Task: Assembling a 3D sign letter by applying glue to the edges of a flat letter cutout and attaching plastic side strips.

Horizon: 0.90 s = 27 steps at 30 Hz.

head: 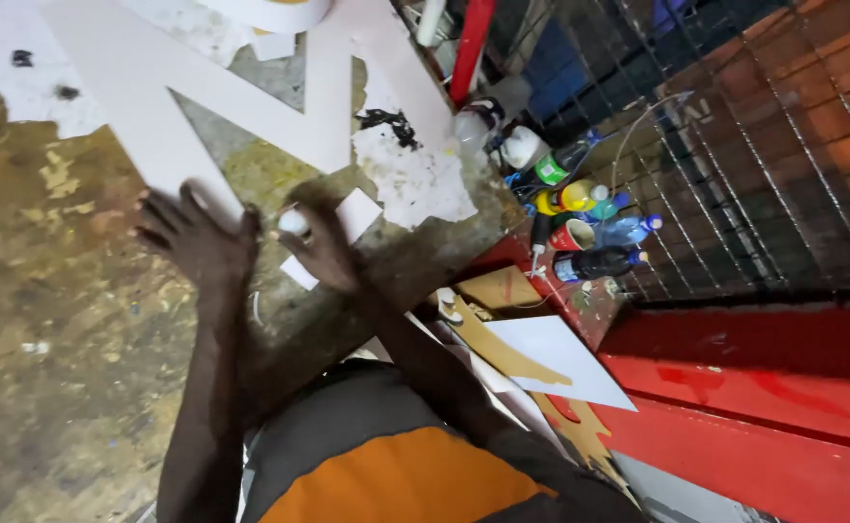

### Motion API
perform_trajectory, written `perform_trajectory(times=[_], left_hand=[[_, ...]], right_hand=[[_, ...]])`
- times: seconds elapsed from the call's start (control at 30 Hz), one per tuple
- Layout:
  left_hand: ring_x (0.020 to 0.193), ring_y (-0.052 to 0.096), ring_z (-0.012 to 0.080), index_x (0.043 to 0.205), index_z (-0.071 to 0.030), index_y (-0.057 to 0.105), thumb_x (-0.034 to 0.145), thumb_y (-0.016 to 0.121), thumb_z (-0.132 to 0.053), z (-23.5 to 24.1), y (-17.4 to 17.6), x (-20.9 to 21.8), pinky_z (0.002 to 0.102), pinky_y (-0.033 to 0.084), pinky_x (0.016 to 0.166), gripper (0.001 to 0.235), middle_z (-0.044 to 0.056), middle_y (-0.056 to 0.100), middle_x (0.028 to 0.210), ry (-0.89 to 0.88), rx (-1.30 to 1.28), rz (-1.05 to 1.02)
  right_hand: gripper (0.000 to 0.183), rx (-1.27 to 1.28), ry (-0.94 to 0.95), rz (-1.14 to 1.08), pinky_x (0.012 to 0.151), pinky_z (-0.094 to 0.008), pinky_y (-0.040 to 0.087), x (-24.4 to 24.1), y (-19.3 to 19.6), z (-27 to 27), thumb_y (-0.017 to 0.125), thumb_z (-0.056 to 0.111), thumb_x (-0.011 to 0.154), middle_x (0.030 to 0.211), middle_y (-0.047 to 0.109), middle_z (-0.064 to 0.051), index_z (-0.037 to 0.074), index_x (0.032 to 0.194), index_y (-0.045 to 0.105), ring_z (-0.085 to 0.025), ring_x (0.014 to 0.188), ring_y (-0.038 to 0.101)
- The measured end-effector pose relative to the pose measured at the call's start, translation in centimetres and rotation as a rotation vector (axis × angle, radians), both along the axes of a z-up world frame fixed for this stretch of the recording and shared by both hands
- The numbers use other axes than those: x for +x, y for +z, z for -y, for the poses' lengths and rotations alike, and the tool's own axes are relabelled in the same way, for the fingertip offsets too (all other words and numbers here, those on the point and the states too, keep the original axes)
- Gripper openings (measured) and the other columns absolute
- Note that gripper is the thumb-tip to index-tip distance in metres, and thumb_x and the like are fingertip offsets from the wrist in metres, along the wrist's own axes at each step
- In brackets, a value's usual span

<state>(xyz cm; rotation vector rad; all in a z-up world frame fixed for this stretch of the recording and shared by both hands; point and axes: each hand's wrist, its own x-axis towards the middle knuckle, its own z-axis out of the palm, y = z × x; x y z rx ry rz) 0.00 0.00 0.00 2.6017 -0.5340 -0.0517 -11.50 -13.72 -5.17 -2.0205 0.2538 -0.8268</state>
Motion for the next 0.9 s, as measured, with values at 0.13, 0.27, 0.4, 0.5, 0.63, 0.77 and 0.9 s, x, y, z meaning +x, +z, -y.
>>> perform_trajectory(times=[0.13, 0.27, 0.4, 0.5, 0.63, 0.77, 0.9], left_hand=[[0.157, 0.036, 0.0643, 0.164, 0.010, 0.057, 0.093, 0.073, -0.085, -0.4, -2.8, 2.0, 0.076, 0.020, 0.124, 0.120, 0.046, 0.040, 0.173, 0.034, -0.031, 0.163], [0.155, 0.038, 0.0619, 0.157, 0.008, 0.053, 0.085, 0.089, -0.063, -3.2, -0.2, 2.0, 0.073, 0.028, 0.123, 0.107, 0.043, 0.043, 0.172, 0.063, -0.153, 0.091], [0.127, 0.059, 0.0606, 0.143, 0.012, 0.057, 0.081, 0.102, -0.047, -8.3, 0.0, 2.7, 0.066, 0.046, 0.107, 0.097, 0.035, 0.061, 0.143, -0.107, -0.261, 0.354], [0.157, 0.033, 0.0669, 0.166, 0.014, 0.047, 0.093, 0.085, -0.067, -10.7, -0.2, 1.7, 0.072, 0.025, 0.127, 0.115, 0.046, 0.033, 0.176, -0.046, -0.191, 0.058], [0.156, 0.038, 0.0667, 0.159, 0.014, 0.053, 0.090, 0.083, -0.037, -12.9, -1.4, 1.2, 0.070, 0.028, 0.127, 0.092, 0.049, 0.040, 0.171, -0.075, -0.273, 0.164], [0.152, 0.042, 0.0657, 0.156, 0.013, 0.056, 0.099, 0.086, -0.052, -14.4, -1.5, -0.1, 0.072, 0.031, 0.124, 0.091, 0.047, 0.045, 0.169, -0.083, -0.327, 0.239], [0.151, 0.046, 0.0651, 0.155, 0.012, 0.057, 0.106, 0.078, -0.057, -16.0, 0.4, -2.4, 0.074, 0.030, 0.127, 0.087, 0.046, 0.049, 0.168, -0.108, -0.366, 0.258]], right_hand=[[0.038, 0.061, 0.012, -0.184, 0.086, -0.034, 0.062, -2.5, 0.2, 0.9, 0.082, 0.038, 0.105, 0.122, 0.077, -0.010, 0.013, 0.133, 0.073, -0.024, 0.109, 0.076], [0.040, -0.164, -0.028, -0.188, 0.086, -0.041, 0.064, -5.7, -1.0, 3.4, 0.074, 0.041, 0.111, 0.127, 0.077, -0.011, 0.014, 0.139, 0.068, -0.031, 0.113, 0.076], [0.067, -0.245, -0.117, -0.116, 0.087, -0.044, 0.057, -7.5, 0.0, 3.7, 0.060, 0.054, 0.118, 0.117, 0.073, -0.014, 0.003, 0.161, 0.055, -0.033, 0.109, 0.075], [0.055, -0.410, -0.036, -0.004, 0.088, -0.048, 0.065, -7.6, -1.4, 3.2, 0.066, 0.045, 0.117, 0.114, 0.078, -0.022, 0.002, 0.151, 0.064, -0.039, 0.106, 0.080], [0.047, -0.406, 0.111, 0.007, 0.087, -0.049, 0.063, -7.8, -1.0, 2.1, 0.068, 0.040, 0.117, 0.110, 0.078, -0.017, 0.002, 0.144, 0.066, -0.037, 0.100, 0.078], [0.050, -0.418, 0.197, 0.010, 0.074, -0.047, 0.059, -8.1, 1.3, 0.6, 0.061, 0.046, 0.119, 0.109, 0.079, -0.016, 0.001, 0.139, 0.069, -0.034, 0.088, 0.077], [0.055, -0.510, 0.147, -0.066, 0.051, -0.041, 0.035, -7.8, 1.4, -0.8, 0.063, 0.053, 0.117, 0.077, 0.071, -0.011, 0.004, 0.141, 0.072, -0.023, 0.051, 0.053]])
